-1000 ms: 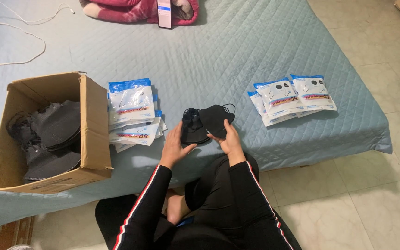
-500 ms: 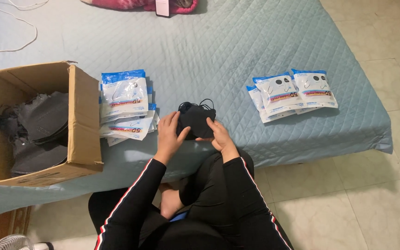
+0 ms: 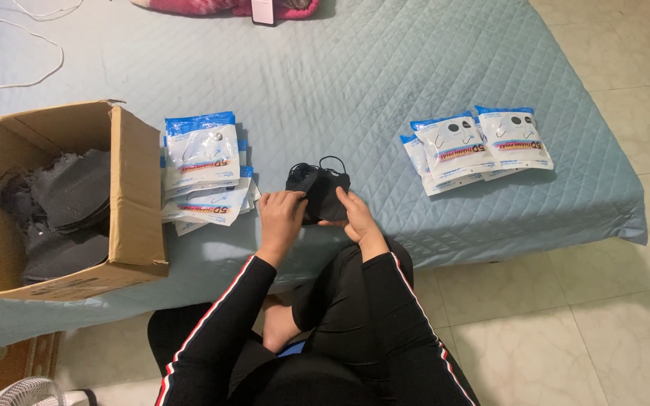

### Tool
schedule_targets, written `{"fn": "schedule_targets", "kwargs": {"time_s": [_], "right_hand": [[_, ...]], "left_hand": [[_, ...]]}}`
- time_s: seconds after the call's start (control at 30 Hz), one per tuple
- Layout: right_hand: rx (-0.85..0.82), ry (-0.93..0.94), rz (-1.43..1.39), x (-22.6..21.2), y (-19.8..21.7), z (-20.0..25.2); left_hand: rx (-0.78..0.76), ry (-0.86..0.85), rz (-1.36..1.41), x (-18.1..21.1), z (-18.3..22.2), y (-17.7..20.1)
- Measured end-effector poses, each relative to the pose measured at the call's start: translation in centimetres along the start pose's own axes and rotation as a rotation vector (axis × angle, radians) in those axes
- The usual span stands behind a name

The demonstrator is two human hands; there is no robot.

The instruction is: The person is sorting and inspecting black face masks, taking them from a box and placing them on a bed.

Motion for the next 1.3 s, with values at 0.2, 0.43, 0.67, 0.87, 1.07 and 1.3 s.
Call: {"fn": "schedule_targets", "kwargs": {"time_s": [0.2, 0.43, 0.67, 0.87, 1.07, 1.3], "right_hand": [[0.064, 0.036, -0.047, -0.4, 0.3, -0.1], [0.300, 0.179, -0.243, -1.3, 2.4, -0.9], [0.412, 0.218, -0.353, -0.6, 3.3, -1.7], [0.389, 0.214, -0.306, 0.3, 3.8, -2.2], [0.372, 0.242, -0.195, 1.0, 4.5, -3.5], [0.347, 0.164, -0.292, 0.3, 2.4, -1.7]], "left_hand": [[-0.210, 0.540, 0.447, -1.6, -1.3, 0.0], [-0.071, 0.877, 0.831, -3.7, -1.0, -0.1], [-0.224, 0.929, 0.748, -8.6, 4.8, -4.4], [-0.223, 0.864, 0.611, -7.9, 5.2, -3.2], [-0.044, 0.350, 0.286, -5.0, 3.7, -0.3], [-0.262, 0.203, 0.372, -5.0, 3.9, -2.4]]}}
Point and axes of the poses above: each hand's wrist, its own z-axis away from the middle knuckle, its own y-axis out of the back of the hand, x = y × z, the point moved 3 cm from there along -z, towards the middle knuckle
